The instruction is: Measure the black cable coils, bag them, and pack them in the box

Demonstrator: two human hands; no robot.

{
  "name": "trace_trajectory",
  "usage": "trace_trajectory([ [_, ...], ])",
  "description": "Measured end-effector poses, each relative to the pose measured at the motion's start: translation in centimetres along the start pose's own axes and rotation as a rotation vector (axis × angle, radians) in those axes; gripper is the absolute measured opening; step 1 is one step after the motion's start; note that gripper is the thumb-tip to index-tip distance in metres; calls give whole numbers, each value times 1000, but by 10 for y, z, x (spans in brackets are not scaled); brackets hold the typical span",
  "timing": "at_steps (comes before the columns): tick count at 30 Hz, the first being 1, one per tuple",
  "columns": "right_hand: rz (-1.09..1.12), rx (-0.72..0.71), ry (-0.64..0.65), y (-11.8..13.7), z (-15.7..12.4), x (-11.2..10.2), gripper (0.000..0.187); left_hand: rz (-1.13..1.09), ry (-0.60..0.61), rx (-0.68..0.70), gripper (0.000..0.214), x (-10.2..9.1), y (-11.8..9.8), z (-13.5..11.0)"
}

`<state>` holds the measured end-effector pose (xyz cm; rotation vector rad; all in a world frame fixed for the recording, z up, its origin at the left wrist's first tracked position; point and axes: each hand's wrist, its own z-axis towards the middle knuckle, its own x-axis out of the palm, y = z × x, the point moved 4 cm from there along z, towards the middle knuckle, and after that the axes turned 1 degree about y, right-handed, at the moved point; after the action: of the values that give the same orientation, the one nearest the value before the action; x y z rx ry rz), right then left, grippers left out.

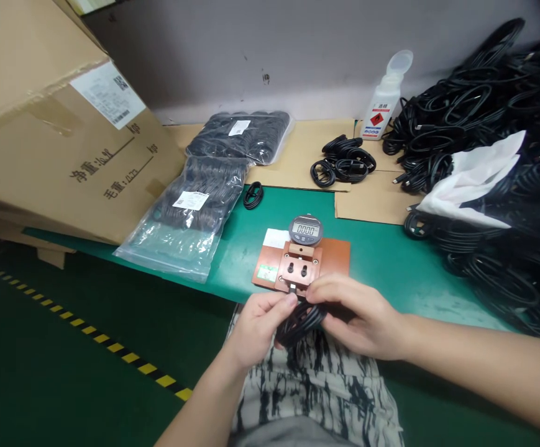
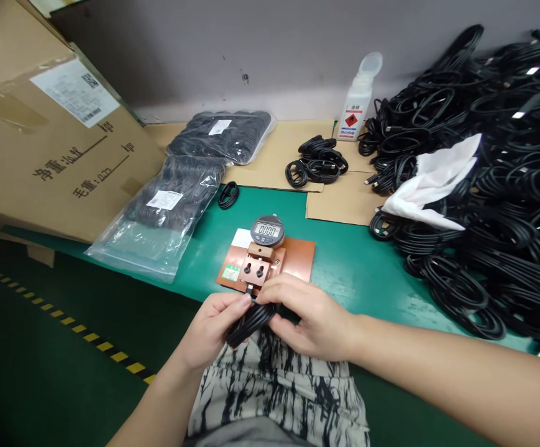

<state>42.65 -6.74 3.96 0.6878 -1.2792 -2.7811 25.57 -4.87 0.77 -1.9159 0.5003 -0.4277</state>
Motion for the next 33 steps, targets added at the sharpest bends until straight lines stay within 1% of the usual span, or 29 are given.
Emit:
trace_trajectory([
  [6,9,9,3,-1,-2,1,35,-60,35,44,43,2,-1,2],
  [14,-6,11,-4,-1,-1,0,34,-64,23,30,44,1,0,2],
  [18,-2,8,-4,1,2,0,36,-110,21,4,45,1,0,3],
  [27,-7,42,-5,0,2,-2,37,-71,-80,-79,49,-1,4,3],
  [33,20,85,-5,-4,1,-2,31,-72,-110,-82,50,-1,1,5],
])
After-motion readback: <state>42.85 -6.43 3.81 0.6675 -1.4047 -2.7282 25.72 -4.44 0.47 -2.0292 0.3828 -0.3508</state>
